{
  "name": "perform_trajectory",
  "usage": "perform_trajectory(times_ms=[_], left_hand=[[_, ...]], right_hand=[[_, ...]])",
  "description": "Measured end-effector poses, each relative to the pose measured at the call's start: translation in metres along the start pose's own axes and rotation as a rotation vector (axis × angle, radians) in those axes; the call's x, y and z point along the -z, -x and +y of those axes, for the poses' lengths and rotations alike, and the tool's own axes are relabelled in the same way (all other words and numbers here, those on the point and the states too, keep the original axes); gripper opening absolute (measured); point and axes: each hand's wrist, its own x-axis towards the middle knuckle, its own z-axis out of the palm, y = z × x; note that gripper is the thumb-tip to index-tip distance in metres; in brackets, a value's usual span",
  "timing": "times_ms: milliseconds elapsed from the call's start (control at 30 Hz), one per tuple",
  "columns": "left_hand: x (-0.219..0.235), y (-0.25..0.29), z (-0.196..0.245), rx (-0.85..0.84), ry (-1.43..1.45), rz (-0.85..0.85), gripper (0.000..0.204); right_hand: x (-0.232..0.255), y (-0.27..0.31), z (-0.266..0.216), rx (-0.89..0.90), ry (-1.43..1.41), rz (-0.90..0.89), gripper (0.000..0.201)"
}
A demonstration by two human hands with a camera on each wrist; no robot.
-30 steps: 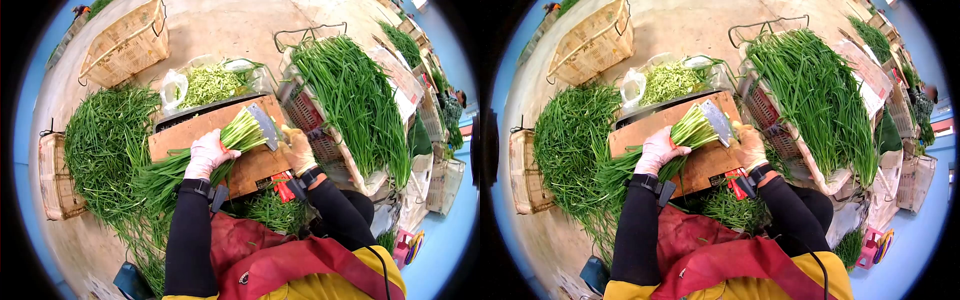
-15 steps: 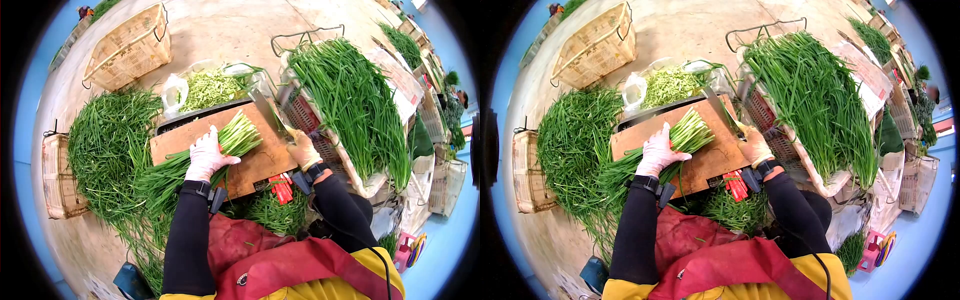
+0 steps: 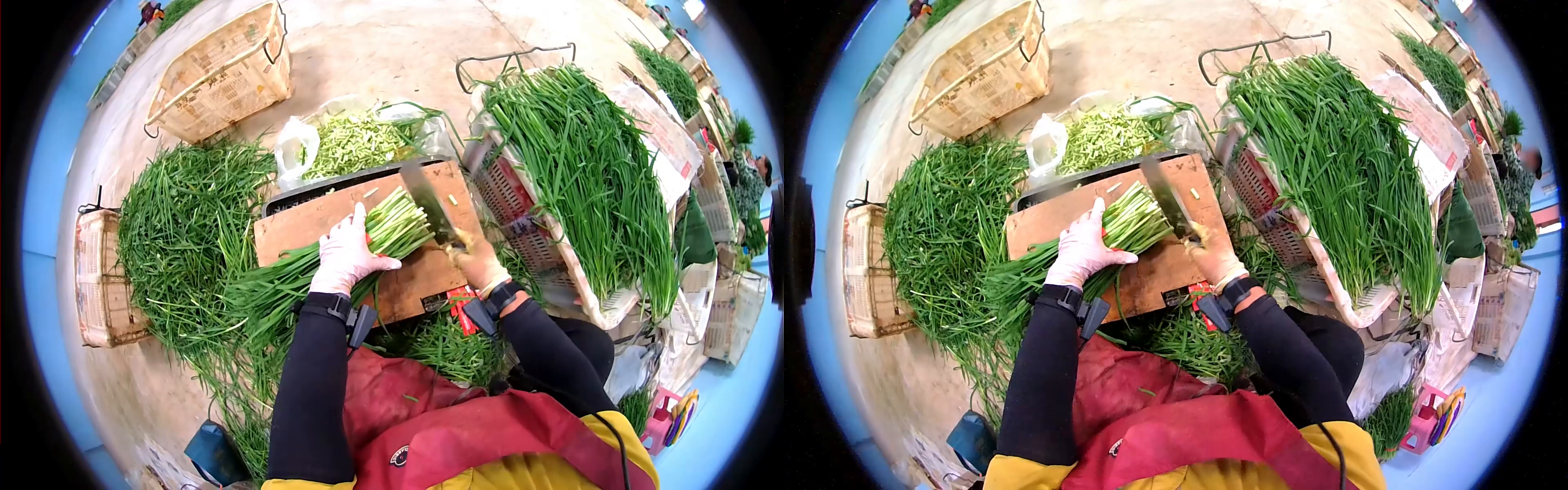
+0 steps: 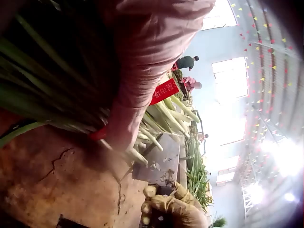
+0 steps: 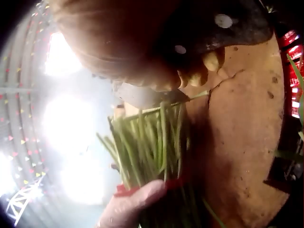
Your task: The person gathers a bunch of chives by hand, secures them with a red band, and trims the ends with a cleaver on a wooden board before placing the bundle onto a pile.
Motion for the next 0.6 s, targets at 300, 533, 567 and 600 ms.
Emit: perform_trajectory(times_ms=[300,533,567,600], left_hand=[[-0.002,0.0,-0.002,0.001,0.008,0.005,0.133],[0.003,0.004,-0.001,-0.024,0.059,0.023,0.133],[0.003,0.002,-0.001,-0.017,0.052,0.007,0.132],[0.003,0.001,-0.002,-0.016,0.055,0.006,0.132]], right_hand=[[0.001,-0.014,-0.023,0.42,0.386,0.451,0.056],[-0.02,-0.04,-0.06,0.334,0.289,0.143,0.036],[-0.02,-0.039,-0.057,0.356,0.25,0.179,0.034],[-0.019,-0.036,-0.056,0.378,0.211,0.217,0.032]])
